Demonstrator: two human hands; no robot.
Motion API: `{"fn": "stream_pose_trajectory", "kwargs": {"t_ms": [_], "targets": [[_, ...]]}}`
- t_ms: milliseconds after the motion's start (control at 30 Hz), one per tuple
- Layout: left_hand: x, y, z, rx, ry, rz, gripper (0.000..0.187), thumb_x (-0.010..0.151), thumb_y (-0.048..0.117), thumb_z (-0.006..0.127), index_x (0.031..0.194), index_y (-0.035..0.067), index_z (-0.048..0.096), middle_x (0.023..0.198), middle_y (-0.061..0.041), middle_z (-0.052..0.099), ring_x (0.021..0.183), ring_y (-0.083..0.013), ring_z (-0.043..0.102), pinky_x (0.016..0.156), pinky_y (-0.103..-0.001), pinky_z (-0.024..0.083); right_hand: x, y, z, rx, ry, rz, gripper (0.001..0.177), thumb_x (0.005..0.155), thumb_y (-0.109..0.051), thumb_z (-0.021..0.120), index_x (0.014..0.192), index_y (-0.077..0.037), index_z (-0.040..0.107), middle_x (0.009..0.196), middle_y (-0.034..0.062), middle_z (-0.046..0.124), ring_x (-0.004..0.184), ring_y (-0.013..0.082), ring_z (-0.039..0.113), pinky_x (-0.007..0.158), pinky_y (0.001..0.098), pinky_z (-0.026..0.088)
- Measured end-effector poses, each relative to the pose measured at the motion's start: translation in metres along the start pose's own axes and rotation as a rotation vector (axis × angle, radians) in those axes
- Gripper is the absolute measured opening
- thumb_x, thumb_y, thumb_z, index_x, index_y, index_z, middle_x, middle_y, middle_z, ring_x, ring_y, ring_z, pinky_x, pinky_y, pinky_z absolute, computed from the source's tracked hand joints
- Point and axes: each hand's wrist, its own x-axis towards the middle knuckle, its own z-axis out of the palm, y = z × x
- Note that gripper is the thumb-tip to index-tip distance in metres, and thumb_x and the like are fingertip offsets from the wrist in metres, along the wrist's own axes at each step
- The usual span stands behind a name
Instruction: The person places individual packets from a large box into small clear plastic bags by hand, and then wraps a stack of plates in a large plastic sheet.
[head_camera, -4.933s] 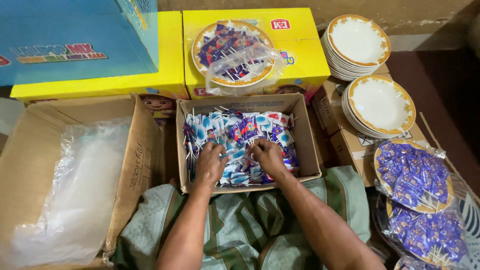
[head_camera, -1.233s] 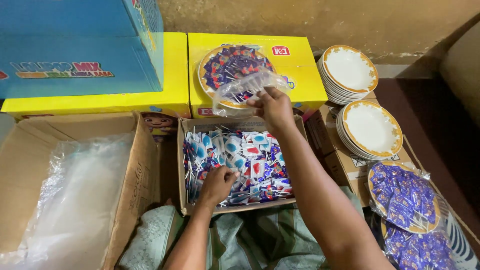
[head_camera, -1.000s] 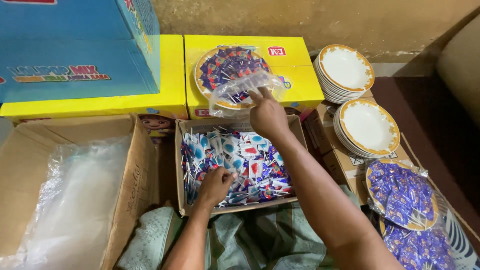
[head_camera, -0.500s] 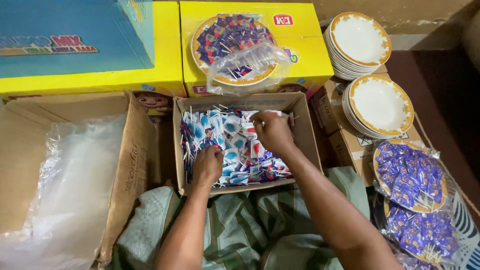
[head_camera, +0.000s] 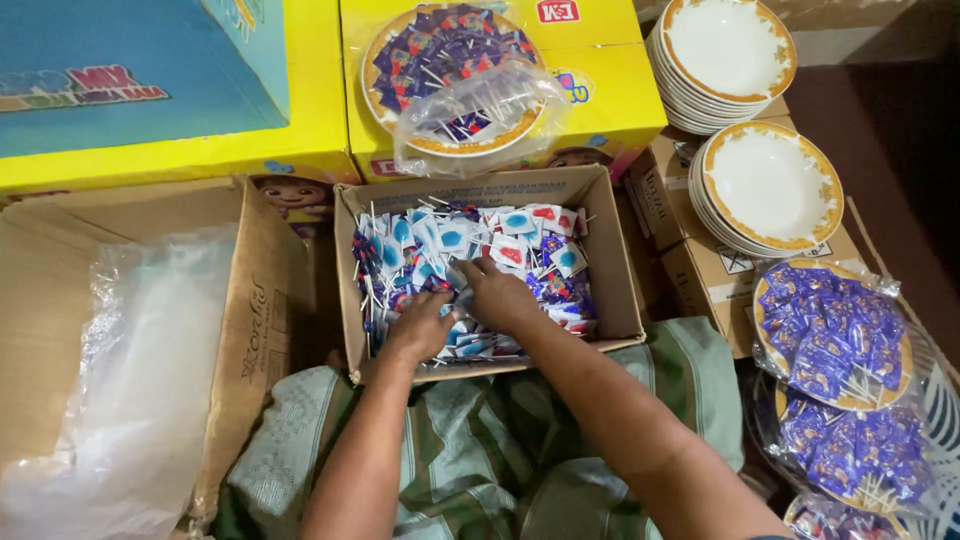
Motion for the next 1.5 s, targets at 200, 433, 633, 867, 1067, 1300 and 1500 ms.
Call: {"fn": "stream_pose_trajectory", "kwargs": {"t_ms": [200, 433, 633, 867, 1067, 1300, 1500], "targets": [[-0.018, 0.013, -0.014, -0.009, 0.025, 0.069, 0.042, 0.103, 0.035, 0.054, 0.138, 0.015, 0.061, 0.131, -0.017, 0.064, 0.128, -0.038, 0.059, 0.109, -0.051, 0.047, 0.006, 0.017, 0.016, 0.097, 0.052, 0.049, 0.057, 0.084, -0.028, 0.072, 0.137, -0.024, 0.051, 0.109, 0.0152, 0.072, 0.104, 0.0432, 0.071, 0.092, 0.0544, 0.057], [0.0, -0.005, 0.006, -0.023, 0.049, 0.029, 0.043, 0.102, 0.036, 0.052, 0.142, 0.02, 0.058, 0.133, -0.016, 0.064, 0.129, -0.0393, 0.059, 0.106, -0.057, 0.047, 0.0, 0.026, 0.027, 0.045, -0.061, 0.061, 0.036, 0.084, -0.03, 0.068, 0.116, -0.016, 0.075, 0.103, 0.0198, 0.076, 0.1, 0.0437, 0.073, 0.09, 0.0527, 0.058], [-0.023, 0.022, -0.021, -0.104, 0.326, 0.039, 0.038, 0.102, 0.028, 0.048, 0.135, 0.016, 0.061, 0.13, -0.017, 0.061, 0.122, -0.0436, 0.061, 0.102, -0.057, 0.05, -0.011, 0.029, -0.001, 0.195, 0.117, 0.093, 0.029, 0.087, -0.033, 0.062, 0.104, -0.012, 0.074, 0.096, 0.023, 0.074, 0.101, 0.0482, 0.07, 0.087, 0.0566, 0.056], [-0.028, 0.035, -0.029, -0.324, 0.329, -0.032, 0.031, 0.098, 0.036, 0.048, 0.118, 0.017, 0.064, 0.093, -0.008, 0.074, 0.105, -0.0342, 0.071, 0.095, -0.051, 0.053, -0.016, 0.043, 0.005, 0.898, 0.319, 0.077, 0.019, 0.091, -0.021, 0.072, 0.087, -0.003, 0.071, 0.064, 0.0048, 0.059, 0.063, 0.0168, 0.056, 0.06, 0.0301, 0.044], [-0.016, 0.025, -0.024, -0.772, 0.201, -0.11, 0.035, 0.102, 0.034, 0.041, 0.13, 0.015, 0.05, 0.095, -0.006, 0.079, 0.085, -0.022, 0.077, 0.071, -0.03, 0.053, -0.03, 0.024, -0.006, 1.102, 0.315, 0.009, 0.01, 0.092, -0.011, 0.073, 0.089, -0.001, 0.072, 0.058, 0.0059, 0.057, 0.052, 0.0135, 0.055, 0.05, 0.0237, 0.043], [-0.005, 0.005, -0.01, -1.118, 0.222, -0.197, 0.038, 0.106, 0.044, 0.05, 0.101, 0.009, 0.062, 0.103, -0.016, 0.078, 0.083, -0.027, 0.078, 0.061, -0.033, 0.061, -0.044, 0.017, -0.008, 0.81, 0.192, -0.153, 0.027, 0.09, -0.004, 0.067, 0.115, -0.01, 0.077, 0.085, 0.0147, 0.078, 0.083, 0.0188, 0.069, 0.079, 0.0332, 0.054], [-0.007, 0.004, 0.001, -1.004, 0.061, -0.106, 0.037, 0.096, 0.021, 0.07, 0.128, 0.004, 0.064, 0.106, -0.013, 0.074, 0.08, -0.0243, 0.077, 0.057, -0.027, 0.061, -0.035, 0.024, -0.001, 0.75, 0.183, -0.348, 0.04, 0.078, 0.012, 0.058, 0.111, 0.0, 0.077, 0.122, 0.0217, 0.072, 0.119, 0.0388, 0.065, 0.106, 0.0488, 0.047]]}}
